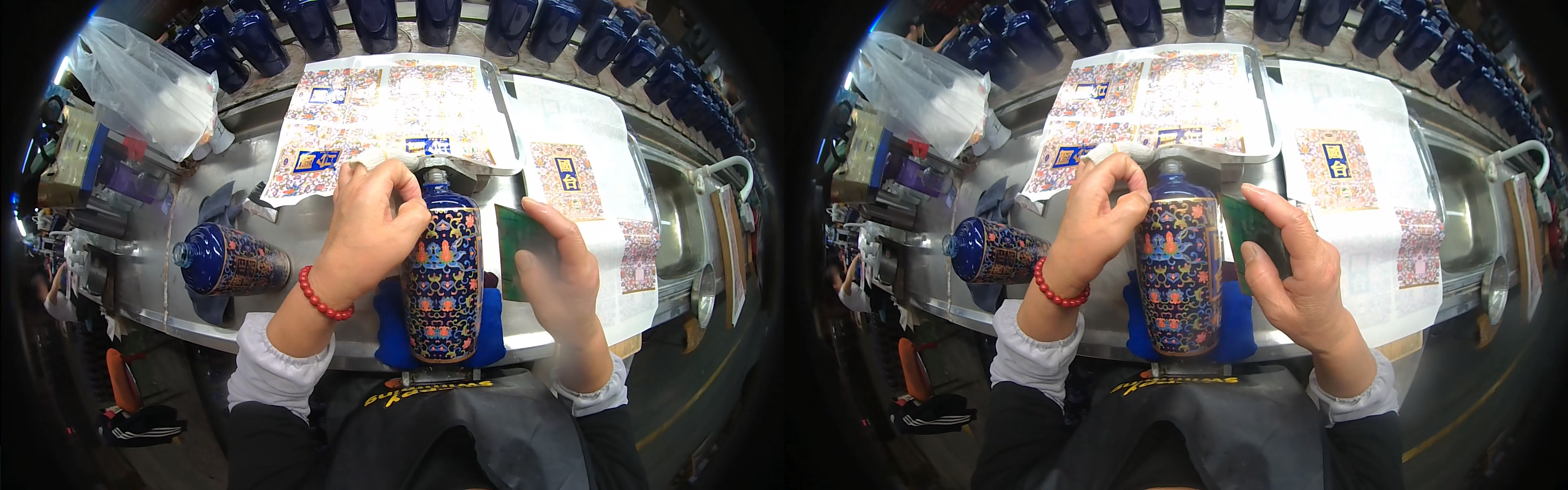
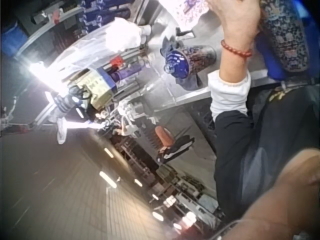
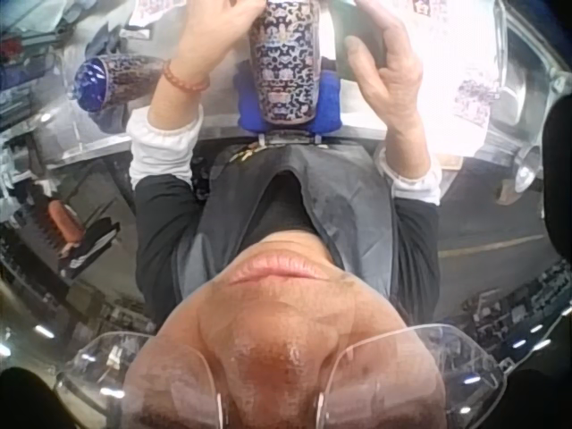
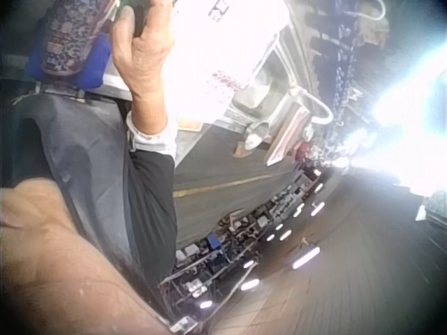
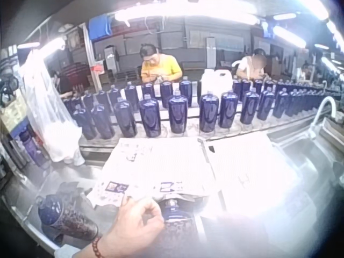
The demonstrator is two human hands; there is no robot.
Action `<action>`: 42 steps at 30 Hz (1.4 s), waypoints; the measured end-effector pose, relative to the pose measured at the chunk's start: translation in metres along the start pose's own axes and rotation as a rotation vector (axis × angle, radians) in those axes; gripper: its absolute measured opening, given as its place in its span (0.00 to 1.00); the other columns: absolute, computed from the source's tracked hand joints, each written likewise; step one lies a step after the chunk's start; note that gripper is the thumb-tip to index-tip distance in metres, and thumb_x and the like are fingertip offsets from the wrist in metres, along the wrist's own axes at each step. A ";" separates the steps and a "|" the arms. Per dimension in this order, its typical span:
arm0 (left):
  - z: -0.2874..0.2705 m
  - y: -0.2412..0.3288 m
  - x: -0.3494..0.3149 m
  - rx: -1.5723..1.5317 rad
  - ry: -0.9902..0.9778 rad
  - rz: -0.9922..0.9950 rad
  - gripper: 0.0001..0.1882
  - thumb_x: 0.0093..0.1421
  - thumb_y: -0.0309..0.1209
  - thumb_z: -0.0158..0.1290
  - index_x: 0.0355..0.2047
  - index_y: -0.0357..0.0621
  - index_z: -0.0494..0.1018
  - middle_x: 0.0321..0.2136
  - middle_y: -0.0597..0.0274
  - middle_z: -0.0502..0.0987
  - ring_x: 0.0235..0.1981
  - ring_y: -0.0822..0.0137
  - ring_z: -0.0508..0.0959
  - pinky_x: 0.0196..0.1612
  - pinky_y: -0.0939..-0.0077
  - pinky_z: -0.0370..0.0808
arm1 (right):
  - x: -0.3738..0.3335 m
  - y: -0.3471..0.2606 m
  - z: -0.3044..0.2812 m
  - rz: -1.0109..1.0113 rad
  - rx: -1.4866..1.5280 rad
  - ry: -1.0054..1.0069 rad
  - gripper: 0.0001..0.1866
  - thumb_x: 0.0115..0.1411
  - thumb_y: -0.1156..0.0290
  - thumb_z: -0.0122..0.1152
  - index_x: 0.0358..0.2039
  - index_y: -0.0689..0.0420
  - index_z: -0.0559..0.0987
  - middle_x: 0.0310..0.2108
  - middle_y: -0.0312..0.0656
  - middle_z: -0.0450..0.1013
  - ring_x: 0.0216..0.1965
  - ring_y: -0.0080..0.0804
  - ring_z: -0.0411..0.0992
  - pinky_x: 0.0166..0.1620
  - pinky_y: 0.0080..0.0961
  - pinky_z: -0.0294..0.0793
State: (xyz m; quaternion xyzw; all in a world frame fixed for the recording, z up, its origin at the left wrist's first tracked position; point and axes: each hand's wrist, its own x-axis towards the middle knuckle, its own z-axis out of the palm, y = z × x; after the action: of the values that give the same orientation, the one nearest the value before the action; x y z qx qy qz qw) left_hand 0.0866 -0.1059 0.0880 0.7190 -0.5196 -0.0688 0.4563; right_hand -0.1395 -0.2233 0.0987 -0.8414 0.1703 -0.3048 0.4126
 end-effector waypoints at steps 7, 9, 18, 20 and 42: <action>-0.001 0.000 0.001 -0.017 0.002 -0.003 0.04 0.54 0.29 0.56 0.25 0.44 0.73 0.19 0.65 0.72 0.27 0.64 0.68 0.48 0.66 0.62 | -0.002 0.003 -0.001 -0.007 -0.006 -0.002 0.31 0.55 0.87 0.58 0.61 0.64 0.73 0.56 0.49 0.75 0.57 0.36 0.75 0.60 0.29 0.71; -0.001 0.000 0.001 -0.011 0.003 -0.015 0.04 0.56 0.29 0.55 0.27 0.43 0.75 0.20 0.64 0.73 0.28 0.63 0.68 0.48 0.65 0.62 | -0.003 0.001 -0.001 0.000 0.000 0.002 0.30 0.55 0.88 0.57 0.61 0.64 0.73 0.56 0.49 0.75 0.57 0.36 0.74 0.60 0.29 0.71; -0.018 -0.011 -0.025 -0.454 0.229 -0.113 0.13 0.72 0.31 0.44 0.35 0.37 0.74 0.30 0.67 0.73 0.34 0.77 0.67 0.39 0.80 0.66 | 0.037 -0.004 0.001 -0.426 -0.389 -0.112 0.26 0.54 0.90 0.59 0.54 0.60 0.80 0.61 0.56 0.72 0.61 0.51 0.71 0.63 0.39 0.70; -0.008 -0.011 -0.039 -0.483 0.298 -0.129 0.12 0.73 0.31 0.44 0.35 0.37 0.74 0.31 0.66 0.73 0.34 0.76 0.68 0.40 0.79 0.66 | 0.046 -0.009 0.007 -0.407 -0.433 -0.206 0.24 0.54 0.87 0.61 0.52 0.57 0.82 0.62 0.56 0.70 0.62 0.55 0.69 0.63 0.41 0.70; -0.008 -0.006 -0.027 -0.102 0.094 0.185 0.13 0.54 0.19 0.49 0.36 0.43 0.81 0.40 0.54 0.81 0.51 0.51 0.73 0.64 0.57 0.58 | 0.049 -0.002 0.012 -0.434 -0.481 -0.213 0.31 0.46 0.86 0.64 0.55 0.58 0.79 0.58 0.55 0.71 0.58 0.59 0.70 0.59 0.45 0.73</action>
State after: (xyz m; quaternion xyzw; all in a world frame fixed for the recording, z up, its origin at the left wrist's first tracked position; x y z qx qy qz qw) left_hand 0.0831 -0.0790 0.0776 0.6462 -0.5575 -0.0193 0.5207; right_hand -0.0947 -0.2412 0.1123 -0.9584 0.0101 -0.2468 0.1432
